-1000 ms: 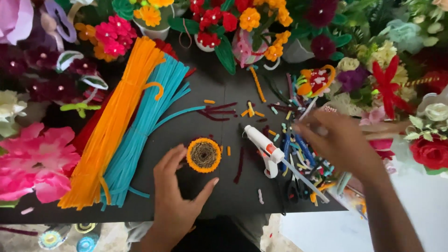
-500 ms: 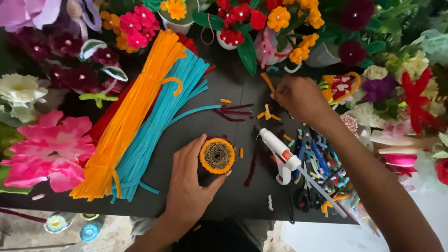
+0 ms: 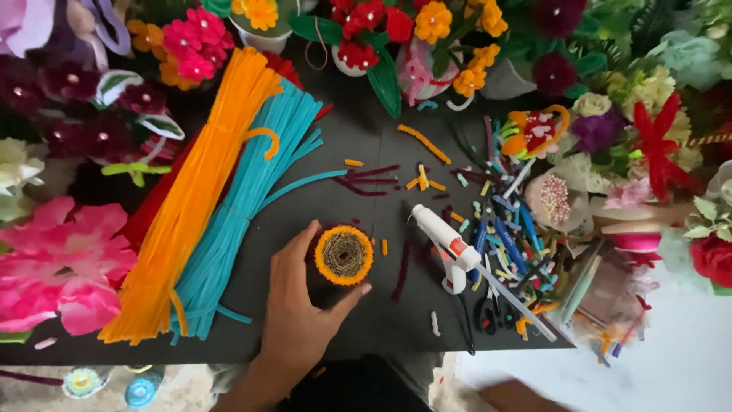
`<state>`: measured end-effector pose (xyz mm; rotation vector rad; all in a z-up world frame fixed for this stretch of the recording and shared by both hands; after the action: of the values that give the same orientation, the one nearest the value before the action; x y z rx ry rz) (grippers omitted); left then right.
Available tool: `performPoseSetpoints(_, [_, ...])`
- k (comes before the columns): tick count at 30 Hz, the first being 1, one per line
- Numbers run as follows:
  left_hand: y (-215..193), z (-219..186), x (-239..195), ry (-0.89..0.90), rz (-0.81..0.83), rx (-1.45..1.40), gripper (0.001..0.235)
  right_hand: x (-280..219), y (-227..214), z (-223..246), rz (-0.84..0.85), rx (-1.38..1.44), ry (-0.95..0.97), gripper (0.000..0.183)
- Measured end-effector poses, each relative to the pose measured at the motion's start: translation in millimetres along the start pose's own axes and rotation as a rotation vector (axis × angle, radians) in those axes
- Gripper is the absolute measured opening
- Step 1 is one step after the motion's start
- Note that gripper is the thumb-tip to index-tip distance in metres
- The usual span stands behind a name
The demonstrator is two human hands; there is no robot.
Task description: The person assembles a small circular craft by cutting and bending pipe cleaners, then attaching them to a coiled base using a hot glue gun. The person repeatedly applies glue and presses pipe cleaner pieces into place around the edge of the craft.
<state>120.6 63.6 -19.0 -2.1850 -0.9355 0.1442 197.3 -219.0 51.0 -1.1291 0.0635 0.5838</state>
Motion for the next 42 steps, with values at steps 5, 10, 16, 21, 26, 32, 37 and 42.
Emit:
performPoseSetpoints(5, [-19.5, -0.4, -12.1, -0.025, 0.0, -0.039, 0.102, 74.6, 69.2, 36.1, -0.125, 0.163, -0.061, 0.042])
performPoseSetpoints(10, [-39.4, -2.9, -15.7, -0.044, 0.02, -0.111, 0.089, 94.0, 96.2, 41.4, -0.142, 0.127, -0.011, 0.03])
performPoseSetpoints(16, [-53.4, -12.6, -21.5, 0.039, -0.172, -0.086, 0.042, 91.8, 100.9, 46.9, -0.144, 0.051, 0.041, 0.017])
performPoseSetpoints(21, [-56.8, -15.3, -18.0, -0.088, -0.043, -0.241, 0.02, 57.2, 68.4, 79.5, -0.269, 0.275, -0.169, 0.021])
performPoseSetpoints(26, [-20.8, -7.0, -27.6, -0.419, 0.273, -0.735, 0.022, 33.0, 63.8, 110.4, -0.199, 0.54, -0.557, 0.01])
performPoseSetpoints(32, [-12.8, 5.1, -27.7, -0.446, 0.341, -0.775, 0.021, 45.3, 71.1, 116.5, 0.117, 0.725, -0.506, 0.011])
performPoseSetpoints(37, [-11.4, 7.3, -23.3, -0.556, 0.454, -0.867, 0.019, 45.2, 51.2, 137.8, 0.105, 0.611, -0.796, 0.014])
performPoseSetpoints(42, [-16.5, 7.5, -16.7, -0.578, 0.486, -0.89, 0.018, 56.7, 52.0, 140.6, 0.181, 0.599, -0.757, 0.012])
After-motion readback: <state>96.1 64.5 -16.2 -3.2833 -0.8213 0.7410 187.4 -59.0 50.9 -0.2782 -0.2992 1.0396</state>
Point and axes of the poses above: each hand's wrist, its own x-axis towards the middle knuckle, its own y-axis out of the palm, z = x × y, the point moved 7 cm from there along x, towards the middle knuckle, and after that the axes turned 14 degrees about x, right-handed, at the moved point
